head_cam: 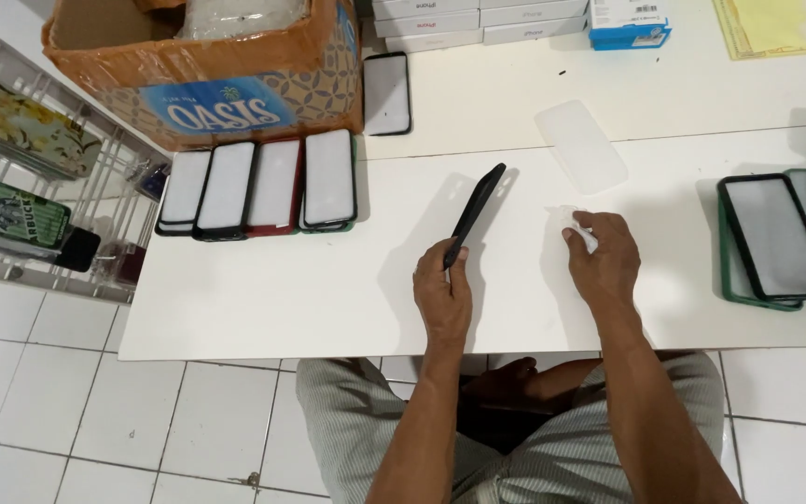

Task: Cleaning a black phone case using a white cloth to remove dust and smudges.

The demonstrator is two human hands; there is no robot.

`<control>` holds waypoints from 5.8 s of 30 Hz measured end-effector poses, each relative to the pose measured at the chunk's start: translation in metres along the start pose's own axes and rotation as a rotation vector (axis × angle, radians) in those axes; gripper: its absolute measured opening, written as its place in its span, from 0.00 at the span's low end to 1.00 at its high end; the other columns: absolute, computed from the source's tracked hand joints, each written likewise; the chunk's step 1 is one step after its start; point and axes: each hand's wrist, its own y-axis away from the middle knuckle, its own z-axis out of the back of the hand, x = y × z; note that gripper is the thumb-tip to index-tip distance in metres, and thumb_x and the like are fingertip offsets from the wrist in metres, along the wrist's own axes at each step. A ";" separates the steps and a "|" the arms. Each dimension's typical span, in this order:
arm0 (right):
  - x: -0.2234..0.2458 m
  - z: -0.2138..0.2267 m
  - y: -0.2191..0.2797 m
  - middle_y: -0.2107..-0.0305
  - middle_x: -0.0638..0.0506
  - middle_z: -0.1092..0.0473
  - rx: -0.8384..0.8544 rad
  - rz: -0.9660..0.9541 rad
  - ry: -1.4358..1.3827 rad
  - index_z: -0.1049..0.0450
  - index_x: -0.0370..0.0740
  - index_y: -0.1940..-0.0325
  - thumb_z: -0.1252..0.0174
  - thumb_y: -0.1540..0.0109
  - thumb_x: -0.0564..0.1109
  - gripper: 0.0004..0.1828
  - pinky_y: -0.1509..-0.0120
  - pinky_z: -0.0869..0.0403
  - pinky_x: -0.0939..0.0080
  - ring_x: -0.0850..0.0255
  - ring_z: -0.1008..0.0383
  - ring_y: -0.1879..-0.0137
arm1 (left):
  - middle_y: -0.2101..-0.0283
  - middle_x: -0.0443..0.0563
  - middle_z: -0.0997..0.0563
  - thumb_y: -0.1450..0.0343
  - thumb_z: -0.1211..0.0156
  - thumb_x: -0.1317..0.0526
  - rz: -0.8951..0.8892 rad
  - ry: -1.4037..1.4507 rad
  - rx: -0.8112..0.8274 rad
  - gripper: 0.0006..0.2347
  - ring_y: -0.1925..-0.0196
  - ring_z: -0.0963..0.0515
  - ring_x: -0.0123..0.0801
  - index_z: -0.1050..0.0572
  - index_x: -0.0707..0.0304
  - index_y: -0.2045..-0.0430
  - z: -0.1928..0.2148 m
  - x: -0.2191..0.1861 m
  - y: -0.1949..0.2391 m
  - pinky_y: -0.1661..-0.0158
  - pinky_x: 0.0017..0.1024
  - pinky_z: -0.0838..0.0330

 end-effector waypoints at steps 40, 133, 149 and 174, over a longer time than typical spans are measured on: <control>0.079 -0.033 0.036 0.67 0.54 0.24 0.176 -0.132 -0.093 0.22 0.47 0.66 0.63 0.25 0.61 0.29 0.39 0.45 0.53 0.57 0.24 0.54 | 0.50 0.51 0.19 0.29 0.41 0.68 -0.164 -0.161 0.283 0.12 0.43 0.23 0.43 0.19 0.58 0.53 0.005 -0.001 -0.001 0.44 0.40 0.32; 0.030 -0.043 0.042 0.74 0.56 0.32 -0.117 -0.274 -0.646 0.27 0.39 0.50 0.44 0.28 0.46 0.09 0.62 0.34 0.68 0.68 0.36 0.69 | 0.64 0.52 0.17 0.24 0.42 0.60 0.064 0.095 0.140 0.07 0.58 0.18 0.39 0.20 0.61 0.59 0.013 -0.010 -0.003 0.51 0.38 0.27; 0.064 -0.033 0.032 0.48 0.42 0.27 -0.164 -0.127 -0.712 0.26 0.34 0.57 0.49 0.31 0.30 0.07 0.41 0.25 0.57 0.61 0.27 0.49 | 0.26 0.65 0.43 0.31 0.41 0.76 -0.385 -0.075 0.319 0.15 0.26 0.45 0.63 0.18 0.60 0.54 -0.032 0.033 -0.052 0.29 0.52 0.50; 0.068 -0.031 0.031 0.60 0.48 0.26 -0.151 -0.169 -0.646 0.25 0.37 0.51 0.44 0.32 0.33 0.07 0.45 0.25 0.59 0.66 0.28 0.55 | 0.55 0.46 0.16 0.29 0.47 0.78 -0.199 0.120 0.124 0.13 0.42 0.20 0.38 0.21 0.57 0.63 -0.031 0.020 -0.053 0.31 0.41 0.38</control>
